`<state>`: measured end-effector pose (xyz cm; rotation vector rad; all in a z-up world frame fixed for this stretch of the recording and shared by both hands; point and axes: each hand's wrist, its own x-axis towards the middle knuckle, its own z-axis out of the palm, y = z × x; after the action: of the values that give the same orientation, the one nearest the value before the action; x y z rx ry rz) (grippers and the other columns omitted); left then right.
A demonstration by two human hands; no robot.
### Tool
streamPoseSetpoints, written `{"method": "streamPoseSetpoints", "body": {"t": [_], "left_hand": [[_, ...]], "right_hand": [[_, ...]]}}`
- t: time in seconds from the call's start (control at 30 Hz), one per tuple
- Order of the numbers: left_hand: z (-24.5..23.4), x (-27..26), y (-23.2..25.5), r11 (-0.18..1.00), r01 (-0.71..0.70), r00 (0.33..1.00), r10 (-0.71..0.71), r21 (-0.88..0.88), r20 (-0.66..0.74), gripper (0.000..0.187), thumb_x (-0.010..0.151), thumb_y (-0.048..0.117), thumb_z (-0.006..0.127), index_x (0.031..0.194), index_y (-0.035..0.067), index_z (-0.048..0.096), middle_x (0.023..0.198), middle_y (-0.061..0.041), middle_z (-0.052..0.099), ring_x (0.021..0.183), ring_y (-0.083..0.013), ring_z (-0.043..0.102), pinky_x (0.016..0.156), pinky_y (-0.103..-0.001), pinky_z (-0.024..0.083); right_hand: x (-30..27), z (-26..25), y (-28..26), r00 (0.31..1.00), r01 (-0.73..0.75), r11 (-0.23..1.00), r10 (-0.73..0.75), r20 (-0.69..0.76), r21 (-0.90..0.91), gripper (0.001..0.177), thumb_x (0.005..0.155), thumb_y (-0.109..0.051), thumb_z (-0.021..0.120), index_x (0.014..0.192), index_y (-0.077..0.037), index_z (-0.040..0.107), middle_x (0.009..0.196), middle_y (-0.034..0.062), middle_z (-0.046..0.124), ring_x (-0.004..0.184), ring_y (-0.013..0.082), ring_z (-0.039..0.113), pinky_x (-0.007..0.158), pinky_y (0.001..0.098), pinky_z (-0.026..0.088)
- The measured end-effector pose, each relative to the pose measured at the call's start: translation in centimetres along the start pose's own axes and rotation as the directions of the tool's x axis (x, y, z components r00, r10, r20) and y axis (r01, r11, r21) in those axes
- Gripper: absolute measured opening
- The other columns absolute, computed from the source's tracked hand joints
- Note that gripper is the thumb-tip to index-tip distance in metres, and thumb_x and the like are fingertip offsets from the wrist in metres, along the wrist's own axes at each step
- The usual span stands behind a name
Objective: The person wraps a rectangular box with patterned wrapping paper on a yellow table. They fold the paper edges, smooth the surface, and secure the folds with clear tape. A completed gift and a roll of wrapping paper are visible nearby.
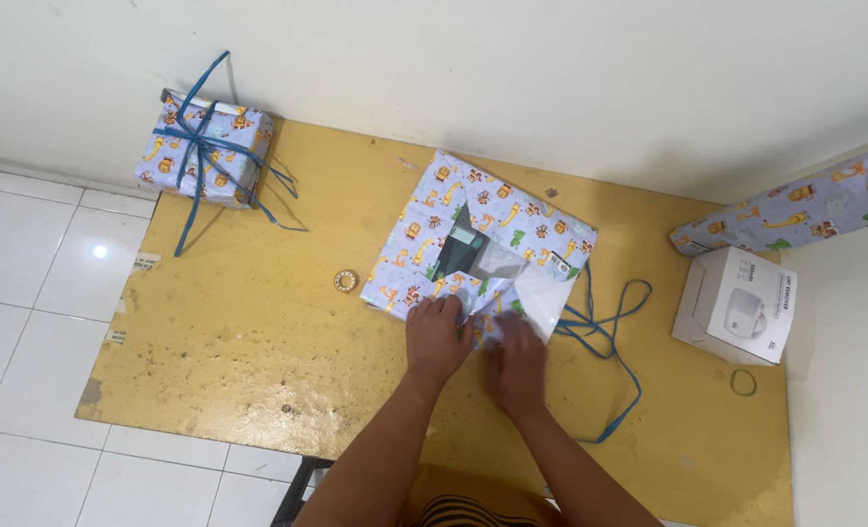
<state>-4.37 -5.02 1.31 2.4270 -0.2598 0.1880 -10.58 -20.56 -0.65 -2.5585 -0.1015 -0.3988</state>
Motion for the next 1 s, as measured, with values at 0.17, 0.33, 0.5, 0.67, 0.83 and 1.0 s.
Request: {"method": "streamPoseSetpoints", "body": {"t": [0.17, 0.33, 0.5, 0.67, 0.83, 1.0], "left_hand": [[-0.3, 0.0, 0.2, 1.000, 0.028, 1.000, -0.028, -0.004, 0.001, 0.020, 0.084, 0.021, 0.075, 0.089, 0.010, 0.060, 0.082, -0.008, 0.065, 0.087, -0.0309, 0.060, 0.081, -0.046, 0.044], [-0.1, 0.1, 0.5, 0.999, 0.042, 0.999, -0.042, 0.021, -0.009, 0.020, 0.080, 0.019, 0.076, 0.088, 0.009, 0.060, 0.082, -0.008, 0.066, 0.088, -0.0307, 0.061, 0.081, -0.046, 0.044], [0.0, 0.2, 0.4, 0.999, 0.041, 0.999, -0.041, 0.007, -0.020, 0.020, 0.081, 0.019, 0.076, 0.087, 0.009, 0.059, 0.082, -0.008, 0.066, 0.087, -0.0310, 0.062, 0.081, -0.046, 0.045], [-0.1, 0.1, 0.1, 0.997, 0.060, 0.998, -0.061, -0.040, -0.013, 0.020, 0.083, 0.021, 0.076, 0.084, 0.010, 0.059, 0.081, -0.007, 0.066, 0.085, -0.0309, 0.062, 0.080, -0.046, 0.045], [0.0, 0.3, 0.1, 0.996, 0.060, 0.997, -0.063, -0.067, -0.040, 0.024, 0.086, 0.025, 0.077, 0.080, 0.011, 0.059, 0.078, -0.007, 0.065, 0.082, -0.0313, 0.061, 0.079, -0.046, 0.045], [-0.4, 0.3, 0.1, 0.992, 0.073, 0.997, -0.074, -0.100, -0.010, 0.027, 0.080, 0.025, 0.081, 0.079, 0.011, 0.058, 0.074, -0.006, 0.062, 0.080, -0.0306, 0.060, 0.079, -0.045, 0.045]], "right_hand": [[-0.5, -0.6, 3.3, 0.932, -0.358, 0.932, 0.360, -0.044, 0.050, 0.059, 0.089, -0.041, 0.074, 0.132, -0.004, 0.059, 0.112, 0.0166, 0.070, 0.103, 0.0316, 0.067, 0.094, 0.0499, 0.045], [0.0, -1.4, 6.0, 0.815, -0.565, 0.824, 0.549, 0.184, 0.045, 0.057, 0.080, -0.048, 0.080, 0.124, -0.015, 0.065, 0.082, 0.0036, 0.072, 0.078, 0.0207, 0.072, 0.083, 0.0408, 0.057], [1.1, -1.8, 6.1, 0.882, -0.446, 0.895, 0.443, 0.159, -0.018, 0.045, 0.081, -0.039, 0.081, 0.114, -0.012, 0.068, 0.072, 0.0019, 0.072, 0.070, 0.0200, 0.070, 0.085, 0.0413, 0.047], [0.9, -0.7, 3.6, 0.972, -0.215, 0.972, 0.203, -0.118, -0.096, 0.022, 0.085, -0.027, 0.078, 0.101, -0.014, 0.070, 0.095, 0.0047, 0.073, 0.091, 0.0244, 0.067, 0.088, 0.0444, 0.042], [0.1, 1.1, 0.2, 0.981, -0.021, 0.997, 0.005, 0.194, 0.079, 0.023, 0.091, -0.015, 0.066, 0.114, -0.011, 0.070, 0.118, 0.0080, 0.071, 0.112, 0.0298, 0.063, 0.094, 0.0464, 0.041], [0.1, 2.5, -1.5, 0.981, 0.120, 0.991, -0.127, 0.148, 0.052, 0.044, 0.088, -0.011, 0.064, 0.129, 0.004, 0.060, 0.135, 0.0197, 0.057, 0.131, 0.0399, 0.048, 0.105, 0.0526, 0.035]]}}
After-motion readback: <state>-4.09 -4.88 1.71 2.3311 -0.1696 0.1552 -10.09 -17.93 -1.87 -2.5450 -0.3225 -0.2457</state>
